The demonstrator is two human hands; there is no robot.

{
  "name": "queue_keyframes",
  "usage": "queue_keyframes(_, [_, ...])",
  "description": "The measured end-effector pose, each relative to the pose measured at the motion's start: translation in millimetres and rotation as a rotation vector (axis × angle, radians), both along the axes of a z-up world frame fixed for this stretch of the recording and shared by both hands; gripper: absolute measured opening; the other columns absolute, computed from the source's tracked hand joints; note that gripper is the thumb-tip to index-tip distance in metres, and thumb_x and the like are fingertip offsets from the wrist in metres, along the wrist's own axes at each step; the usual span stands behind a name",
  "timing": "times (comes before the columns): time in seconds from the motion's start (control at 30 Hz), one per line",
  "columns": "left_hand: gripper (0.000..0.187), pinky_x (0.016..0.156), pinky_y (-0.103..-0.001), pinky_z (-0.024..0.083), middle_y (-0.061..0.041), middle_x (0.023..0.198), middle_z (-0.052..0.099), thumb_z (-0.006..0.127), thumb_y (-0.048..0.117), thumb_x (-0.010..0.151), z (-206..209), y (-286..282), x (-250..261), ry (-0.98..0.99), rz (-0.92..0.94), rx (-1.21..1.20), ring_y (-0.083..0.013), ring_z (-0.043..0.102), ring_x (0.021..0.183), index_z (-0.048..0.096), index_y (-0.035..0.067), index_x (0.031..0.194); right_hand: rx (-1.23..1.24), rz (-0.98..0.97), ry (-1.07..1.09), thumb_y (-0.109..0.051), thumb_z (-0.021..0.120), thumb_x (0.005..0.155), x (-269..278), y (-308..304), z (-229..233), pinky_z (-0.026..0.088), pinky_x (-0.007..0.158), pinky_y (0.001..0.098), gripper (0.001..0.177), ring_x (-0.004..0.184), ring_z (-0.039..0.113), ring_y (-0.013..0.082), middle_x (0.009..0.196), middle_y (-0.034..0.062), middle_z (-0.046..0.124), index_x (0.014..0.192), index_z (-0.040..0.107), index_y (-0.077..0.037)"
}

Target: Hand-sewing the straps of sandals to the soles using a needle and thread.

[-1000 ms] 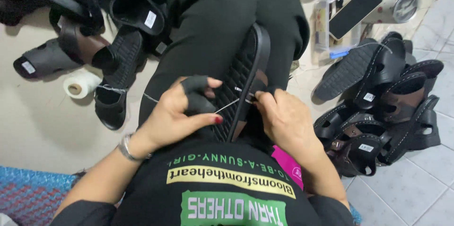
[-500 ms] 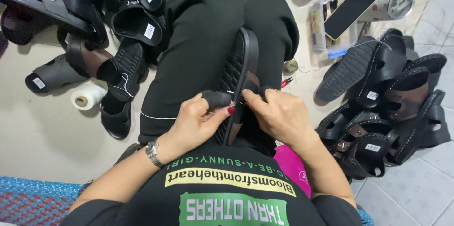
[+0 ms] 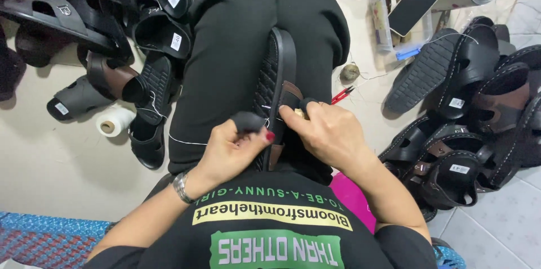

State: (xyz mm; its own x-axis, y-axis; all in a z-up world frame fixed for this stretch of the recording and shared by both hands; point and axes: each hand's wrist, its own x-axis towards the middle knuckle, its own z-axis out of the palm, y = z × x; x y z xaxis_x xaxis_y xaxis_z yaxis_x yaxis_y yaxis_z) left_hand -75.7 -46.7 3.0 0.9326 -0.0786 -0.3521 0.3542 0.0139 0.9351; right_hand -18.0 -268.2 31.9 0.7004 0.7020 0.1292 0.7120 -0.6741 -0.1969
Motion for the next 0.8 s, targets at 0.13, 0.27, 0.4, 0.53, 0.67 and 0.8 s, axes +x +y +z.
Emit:
queue_keyframes(0.13, [0.01,0.054,-0.02,0.047,-0.002,0.06,0.055,0.065,0.004,0.099,5.4,8.3,11.3,0.112,0.224,-0.196,-0.0059,0.05,0.053,0.067,-0.001,0.108,-0.004,0.017,0.034,-0.017,0.053,0.095,-0.3,0.2,-1.1,0.054,0.056,0.0342,0.033,0.058,0.061,0.0243,0.068,0.0065,0.049,0.126,0.064,-0.021])
queue_keyframes(0.27, [0.011,0.05,-0.018,0.044,-0.003,0.054,0.056,0.07,0.005,0.096,7.3,2.0,9.3,0.144,0.227,-0.206,-0.0045,0.05,0.048,0.067,0.0,0.106,-0.007,0.03,0.038,-0.018,0.049,0.096,1.4,0.4,-5.0,0.053,0.054,0.0354,0.036,0.056,0.06,0.0248,0.067,0.0065,0.048,0.13,0.062,-0.022])
queue_keyframes(0.4, [0.025,0.049,-0.023,0.052,-0.005,0.065,0.065,0.089,0.013,0.077,4.6,-1.5,2.0,-0.066,-0.01,0.174,-0.0119,0.063,0.056,0.072,0.002,0.092,-0.043,0.025,0.006,-0.017,0.045,0.099,-4.4,-0.4,-5.5,0.053,0.056,0.0336,0.039,0.056,0.058,0.0234,0.068,0.0054,0.046,0.134,0.059,-0.023])
queue_keyframes(0.53, [0.048,0.06,-0.031,0.056,-0.007,0.092,0.058,0.095,0.027,0.07,-2.4,-5.7,-4.9,-0.399,-0.042,0.461,-0.0242,0.065,0.067,0.068,0.007,0.105,-0.151,0.003,0.087,-0.015,0.042,0.099,-10.9,-3.6,30.8,0.053,0.052,0.0357,0.042,0.053,0.061,0.0235,0.065,0.005,0.048,0.138,0.054,-0.023])
queue_keyframes(0.67, [0.061,0.069,-0.022,0.046,-0.006,0.119,0.046,0.084,0.007,0.076,9.8,3.7,7.9,-0.315,-0.103,0.362,-0.0097,0.043,0.074,0.051,0.005,0.127,-0.365,-0.142,0.494,-0.013,0.064,0.073,-18.3,-32.6,92.5,0.051,0.042,0.0344,0.077,0.048,0.057,0.0221,0.079,0.0004,0.054,0.146,0.051,-0.033])
queue_keyframes(0.8, [0.074,0.06,-0.013,0.043,-0.002,0.101,0.045,0.083,-0.005,0.074,8.8,19.3,1.5,-0.002,-0.044,-0.027,-0.0049,0.045,0.073,0.047,0.008,0.138,0.043,-0.322,0.58,-0.022,0.078,0.078,-27.2,-36.4,67.9,0.042,0.043,0.0308,0.058,0.048,0.051,0.017,0.077,0.0034,0.058,0.133,0.062,-0.012])
